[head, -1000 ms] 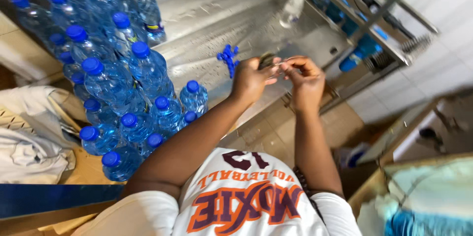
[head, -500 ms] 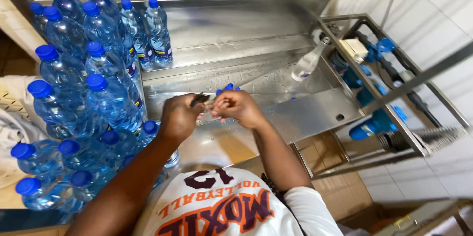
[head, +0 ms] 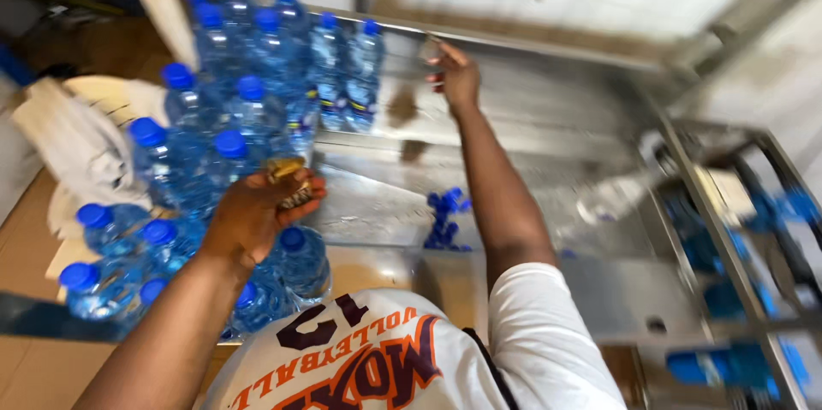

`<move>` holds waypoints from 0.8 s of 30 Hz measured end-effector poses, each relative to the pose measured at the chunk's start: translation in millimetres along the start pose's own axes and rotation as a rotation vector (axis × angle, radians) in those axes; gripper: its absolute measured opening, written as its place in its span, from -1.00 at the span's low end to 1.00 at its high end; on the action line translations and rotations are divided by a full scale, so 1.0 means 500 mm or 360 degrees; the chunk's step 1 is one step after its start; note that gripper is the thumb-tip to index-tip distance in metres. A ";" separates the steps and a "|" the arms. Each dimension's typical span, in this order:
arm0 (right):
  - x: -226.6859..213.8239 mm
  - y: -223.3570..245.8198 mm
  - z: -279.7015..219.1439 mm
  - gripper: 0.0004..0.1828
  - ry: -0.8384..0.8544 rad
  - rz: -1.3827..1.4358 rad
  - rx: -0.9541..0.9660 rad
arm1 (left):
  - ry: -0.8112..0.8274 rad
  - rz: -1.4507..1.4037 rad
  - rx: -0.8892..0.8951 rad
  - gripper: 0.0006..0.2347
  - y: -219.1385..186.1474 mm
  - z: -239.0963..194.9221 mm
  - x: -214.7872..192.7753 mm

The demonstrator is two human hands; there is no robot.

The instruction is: The person picks up plastic water bottles from a stainless steel counter and applies purple labels to them. They use a checkered cloth to wipe the bottles before labeling and arrange the finished bottles in rows.

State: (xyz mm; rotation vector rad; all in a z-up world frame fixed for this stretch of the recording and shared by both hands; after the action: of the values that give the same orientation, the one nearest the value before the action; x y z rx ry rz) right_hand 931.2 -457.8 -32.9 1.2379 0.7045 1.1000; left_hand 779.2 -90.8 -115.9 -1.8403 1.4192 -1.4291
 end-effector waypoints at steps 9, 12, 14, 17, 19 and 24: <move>0.194 0.028 0.177 -0.76 0.0582 -0.1452 -0.0677 | -0.0197 -0.0177 -0.0128 -0.68 -0.033 -0.087 0.046; 0.232 0.036 0.200 -0.64 0.0601 -0.1479 -0.1016 | -0.0065 -0.0264 -0.0043 -0.71 -0.001 -0.070 0.043; 0.246 0.026 0.203 -0.73 0.0670 -0.1309 -0.0860 | -0.0099 -0.0269 -0.0052 -0.68 0.015 -0.062 0.046; 0.255 0.030 0.206 -0.81 0.0612 -0.1187 -0.0931 | -0.0156 -0.0259 -0.0058 -0.66 0.027 -0.054 0.053; 0.255 0.041 0.192 -0.78 0.0504 -0.1218 -0.1156 | -0.0201 -0.0253 -0.0054 -0.68 0.031 -0.053 0.051; 0.294 -0.039 0.118 -0.04 0.1045 -0.1594 -0.1588 | -0.0190 -0.0284 -0.0004 -0.70 0.038 -0.042 0.048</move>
State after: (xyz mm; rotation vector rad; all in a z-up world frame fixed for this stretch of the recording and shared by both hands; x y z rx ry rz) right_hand 1041.5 -343.2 -18.4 -0.3773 0.9193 0.7635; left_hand 750.7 -114.2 -111.8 -2.0610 1.2261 -1.3735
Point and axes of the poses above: each hand's wrist, its own z-axis towards the middle knuckle, its own x-axis out of the palm, y = z × x, the point moved 8 cm from there along z, towards the middle knuckle, and after that the axes turned 8 degrees about -x, right-handed, at the moved point
